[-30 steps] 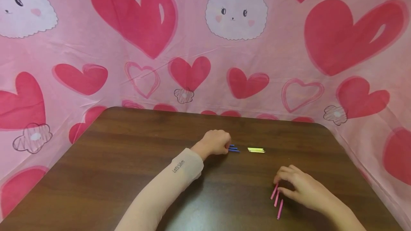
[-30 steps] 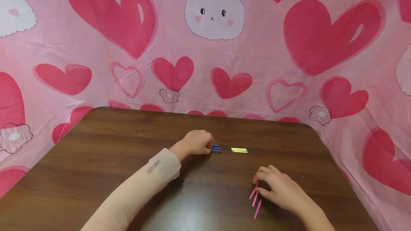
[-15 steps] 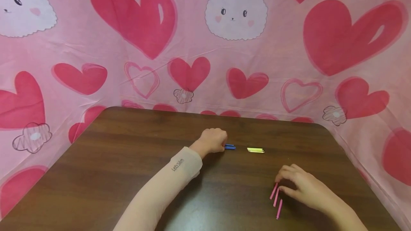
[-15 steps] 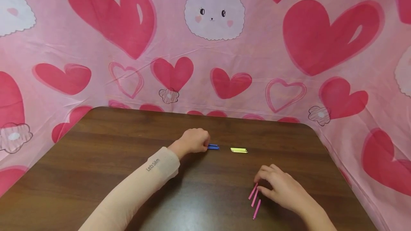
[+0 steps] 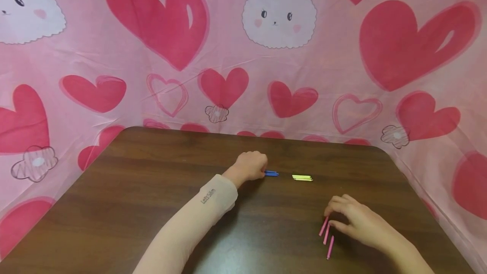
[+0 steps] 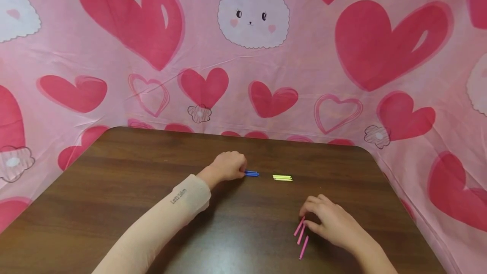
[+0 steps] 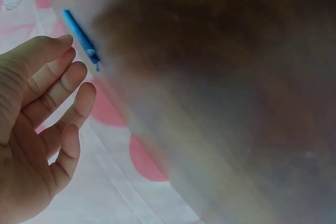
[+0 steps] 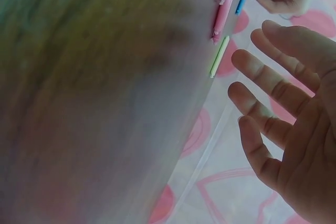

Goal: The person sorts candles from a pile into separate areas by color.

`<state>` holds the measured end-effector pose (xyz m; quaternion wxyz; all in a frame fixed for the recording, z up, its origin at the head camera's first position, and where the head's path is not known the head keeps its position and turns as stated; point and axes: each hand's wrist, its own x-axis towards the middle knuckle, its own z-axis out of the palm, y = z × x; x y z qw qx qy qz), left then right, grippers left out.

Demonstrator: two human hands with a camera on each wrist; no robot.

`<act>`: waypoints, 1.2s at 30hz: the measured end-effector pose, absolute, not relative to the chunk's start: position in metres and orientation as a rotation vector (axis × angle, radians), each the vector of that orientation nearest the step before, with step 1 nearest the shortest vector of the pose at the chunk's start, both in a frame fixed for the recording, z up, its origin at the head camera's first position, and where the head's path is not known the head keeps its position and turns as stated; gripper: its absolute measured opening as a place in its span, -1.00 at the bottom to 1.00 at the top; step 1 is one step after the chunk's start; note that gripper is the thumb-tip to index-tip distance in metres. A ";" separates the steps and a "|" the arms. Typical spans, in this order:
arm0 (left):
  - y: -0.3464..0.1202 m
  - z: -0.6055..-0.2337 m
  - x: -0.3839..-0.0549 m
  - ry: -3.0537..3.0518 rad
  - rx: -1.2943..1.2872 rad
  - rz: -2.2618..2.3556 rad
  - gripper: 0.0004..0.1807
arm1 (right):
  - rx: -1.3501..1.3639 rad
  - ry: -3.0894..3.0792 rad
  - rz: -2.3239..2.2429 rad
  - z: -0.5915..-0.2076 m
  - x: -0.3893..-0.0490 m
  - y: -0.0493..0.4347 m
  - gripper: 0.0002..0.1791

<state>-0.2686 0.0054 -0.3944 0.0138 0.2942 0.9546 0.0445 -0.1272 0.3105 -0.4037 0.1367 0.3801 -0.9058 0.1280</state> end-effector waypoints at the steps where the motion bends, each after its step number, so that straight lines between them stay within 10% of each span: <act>1: 0.005 -0.394 -0.268 2.974 0.929 0.146 -0.85 | 1.097 -2.627 0.367 -0.404 -0.128 0.311 -0.66; 36: 0.037 -0.386 -0.206 2.819 1.285 0.307 -0.90 | 1.180 -2.782 0.406 -0.404 -0.145 0.314 -0.69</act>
